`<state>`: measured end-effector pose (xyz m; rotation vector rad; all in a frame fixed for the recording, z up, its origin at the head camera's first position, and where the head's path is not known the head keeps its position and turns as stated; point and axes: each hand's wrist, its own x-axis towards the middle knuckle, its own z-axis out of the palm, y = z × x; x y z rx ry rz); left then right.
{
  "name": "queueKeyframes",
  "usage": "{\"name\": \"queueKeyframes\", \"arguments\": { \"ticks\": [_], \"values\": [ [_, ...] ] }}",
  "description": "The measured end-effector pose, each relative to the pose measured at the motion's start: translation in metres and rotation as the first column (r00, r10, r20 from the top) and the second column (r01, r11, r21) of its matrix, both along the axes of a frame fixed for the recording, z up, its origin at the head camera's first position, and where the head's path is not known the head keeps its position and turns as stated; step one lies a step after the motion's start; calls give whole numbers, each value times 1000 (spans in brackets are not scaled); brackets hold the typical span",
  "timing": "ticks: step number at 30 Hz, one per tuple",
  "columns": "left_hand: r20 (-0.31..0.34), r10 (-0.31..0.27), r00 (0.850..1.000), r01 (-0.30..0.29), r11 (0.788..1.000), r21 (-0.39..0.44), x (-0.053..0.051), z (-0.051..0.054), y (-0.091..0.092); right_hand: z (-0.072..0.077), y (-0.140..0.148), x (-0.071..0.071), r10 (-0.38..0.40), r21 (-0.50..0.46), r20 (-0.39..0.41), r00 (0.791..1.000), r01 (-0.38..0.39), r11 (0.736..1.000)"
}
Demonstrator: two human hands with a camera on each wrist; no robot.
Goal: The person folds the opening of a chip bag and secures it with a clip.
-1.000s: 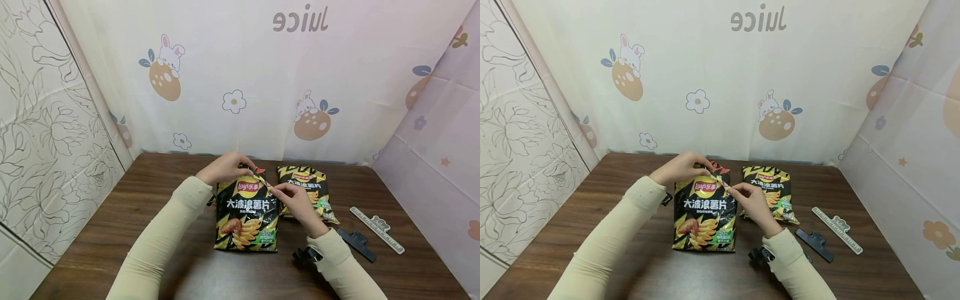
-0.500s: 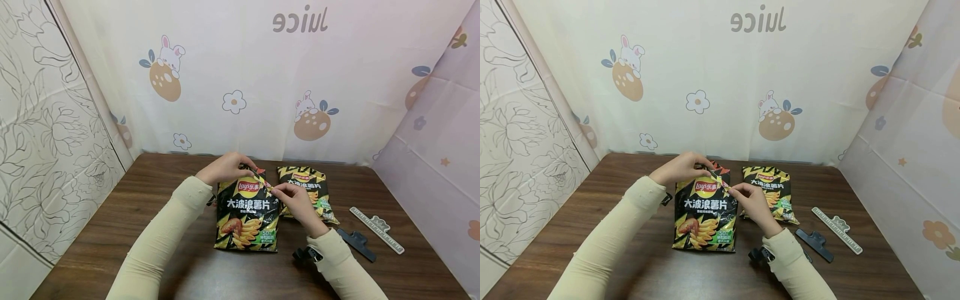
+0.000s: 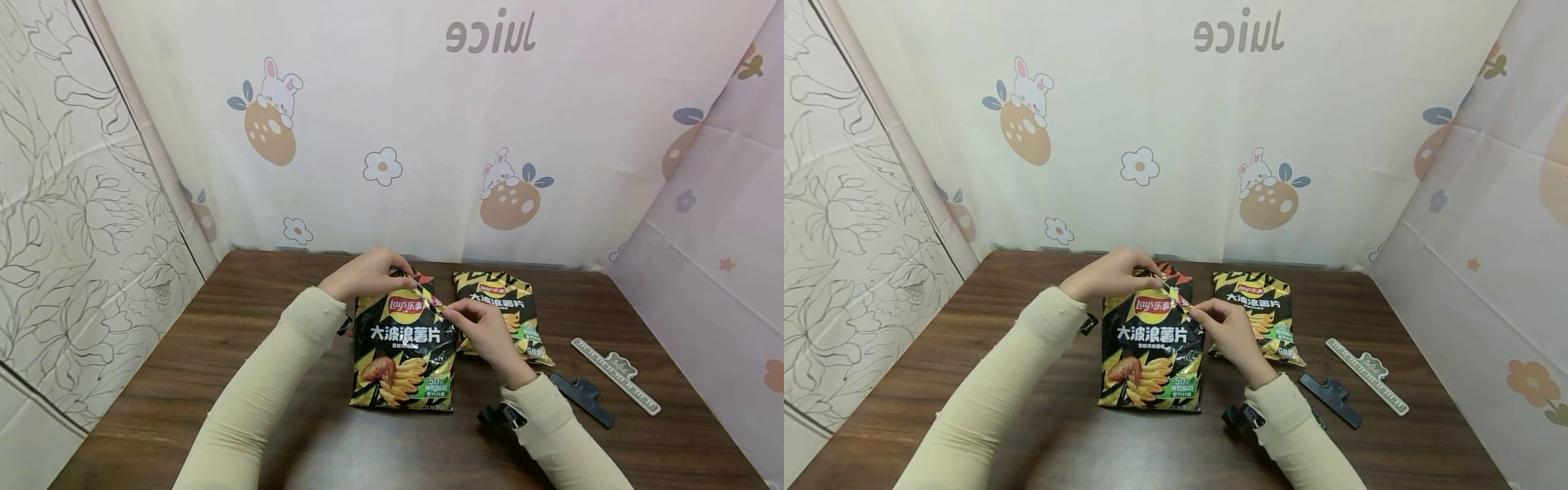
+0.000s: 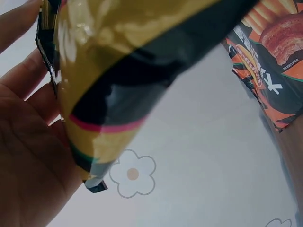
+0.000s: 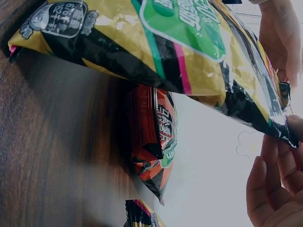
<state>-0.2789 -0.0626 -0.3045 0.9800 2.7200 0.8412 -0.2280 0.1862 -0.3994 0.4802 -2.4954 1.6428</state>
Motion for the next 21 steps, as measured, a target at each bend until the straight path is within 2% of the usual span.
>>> {"name": "queueKeyframes", "arguments": {
  "ticks": [11,21],
  "values": [
    [-26,0,1000,0,1000,3,-2,-2,-1,-2,0,1,11,-25,-2,1000,-11,1000],
    [-27,23,999,-23,1000,6,0,-1,1,1,0,4,9,-37,-19,1000,-10,999]
  ]
}}
